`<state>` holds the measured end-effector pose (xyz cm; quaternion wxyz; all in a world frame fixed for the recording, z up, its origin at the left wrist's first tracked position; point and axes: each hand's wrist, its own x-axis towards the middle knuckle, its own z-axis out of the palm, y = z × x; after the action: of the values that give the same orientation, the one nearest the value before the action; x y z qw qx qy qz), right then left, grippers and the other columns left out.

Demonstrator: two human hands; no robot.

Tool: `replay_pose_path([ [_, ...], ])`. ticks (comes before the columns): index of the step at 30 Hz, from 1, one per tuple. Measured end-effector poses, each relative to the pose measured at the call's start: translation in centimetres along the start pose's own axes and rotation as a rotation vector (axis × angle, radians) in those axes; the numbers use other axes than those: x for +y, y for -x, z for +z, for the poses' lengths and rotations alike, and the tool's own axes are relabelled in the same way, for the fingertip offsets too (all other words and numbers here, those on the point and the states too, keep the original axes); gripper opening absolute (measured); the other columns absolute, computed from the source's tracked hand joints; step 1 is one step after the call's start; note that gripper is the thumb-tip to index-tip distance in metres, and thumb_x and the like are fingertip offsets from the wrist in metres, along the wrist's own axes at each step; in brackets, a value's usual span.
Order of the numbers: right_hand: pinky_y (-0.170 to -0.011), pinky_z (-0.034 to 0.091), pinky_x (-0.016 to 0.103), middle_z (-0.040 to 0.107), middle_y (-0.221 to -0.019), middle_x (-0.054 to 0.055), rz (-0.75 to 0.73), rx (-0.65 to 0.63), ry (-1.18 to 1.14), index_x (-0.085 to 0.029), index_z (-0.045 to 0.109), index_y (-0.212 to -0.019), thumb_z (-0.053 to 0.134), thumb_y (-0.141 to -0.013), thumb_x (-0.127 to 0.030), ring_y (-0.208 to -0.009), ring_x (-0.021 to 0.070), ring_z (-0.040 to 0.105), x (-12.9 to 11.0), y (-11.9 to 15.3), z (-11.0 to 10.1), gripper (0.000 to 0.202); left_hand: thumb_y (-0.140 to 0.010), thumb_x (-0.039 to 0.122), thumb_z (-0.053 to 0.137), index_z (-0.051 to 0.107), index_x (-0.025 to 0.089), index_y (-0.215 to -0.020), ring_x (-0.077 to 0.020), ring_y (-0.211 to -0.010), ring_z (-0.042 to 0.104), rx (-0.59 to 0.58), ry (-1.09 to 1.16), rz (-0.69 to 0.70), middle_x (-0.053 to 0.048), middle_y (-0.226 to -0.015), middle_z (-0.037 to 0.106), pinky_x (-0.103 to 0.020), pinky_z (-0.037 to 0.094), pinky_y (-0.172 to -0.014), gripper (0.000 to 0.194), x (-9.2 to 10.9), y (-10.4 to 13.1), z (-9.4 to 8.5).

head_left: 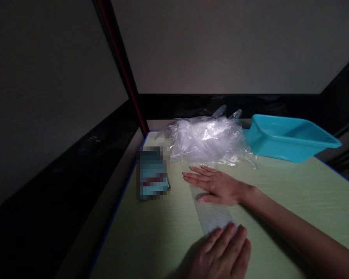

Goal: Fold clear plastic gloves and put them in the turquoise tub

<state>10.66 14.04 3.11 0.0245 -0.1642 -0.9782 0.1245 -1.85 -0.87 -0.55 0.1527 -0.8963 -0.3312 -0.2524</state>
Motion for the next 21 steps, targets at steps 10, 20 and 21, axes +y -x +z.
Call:
replay_pose_path([
  [10, -0.11, 0.011, 0.044, 0.018, -0.149, 0.004, 0.021, 0.022, 0.016, -0.015, 0.014, -0.144, 0.029, -0.093, -0.05, -0.137, 0.022, 0.007, 0.0, -0.1, 0.1, 0.063, -0.097, 0.025, 0.03, 0.051, 0.017, -0.121, -0.0137, -0.116, 0.05, -0.11, 0.049, 0.053, 0.002, -0.129, 0.053, -0.025, 0.041, -0.092, 0.033, -0.2, -0.1, -0.4],
  [20, -0.11, 0.009, 0.045, 0.018, -0.149, 0.005, 0.022, 0.021, 0.025, -0.014, 0.015, -0.143, 0.027, -0.093, -0.049, -0.137, 0.0238, 0.007, -0.1, -0.2, 0.0, 0.063, -0.09, 0.01, 0.035, 0.039, 0.011, -0.131, -0.0204, -0.124, 0.041, -0.353, 0.142, 0.075, -0.006, -0.139, 0.04, -0.033, 0.04, -0.098, 0.042, -0.4, -0.2, -1.7],
  [21, -0.11, 0.009, 0.045, 0.018, -0.149, 0.005, 0.022, 0.022, 0.025, -0.014, 0.016, -0.143, 0.027, -0.093, -0.049, -0.137, 0.024, 0.007, -0.1, -0.2, 0.1, 0.063, -0.089, 0.009, 0.035, 0.039, 0.011, -0.131, -0.0203, -0.125, 0.04, -0.358, 0.142, 0.076, -0.006, -0.14, 0.04, -0.033, 0.04, -0.098, 0.042, -0.3, -0.2, -1.7],
])
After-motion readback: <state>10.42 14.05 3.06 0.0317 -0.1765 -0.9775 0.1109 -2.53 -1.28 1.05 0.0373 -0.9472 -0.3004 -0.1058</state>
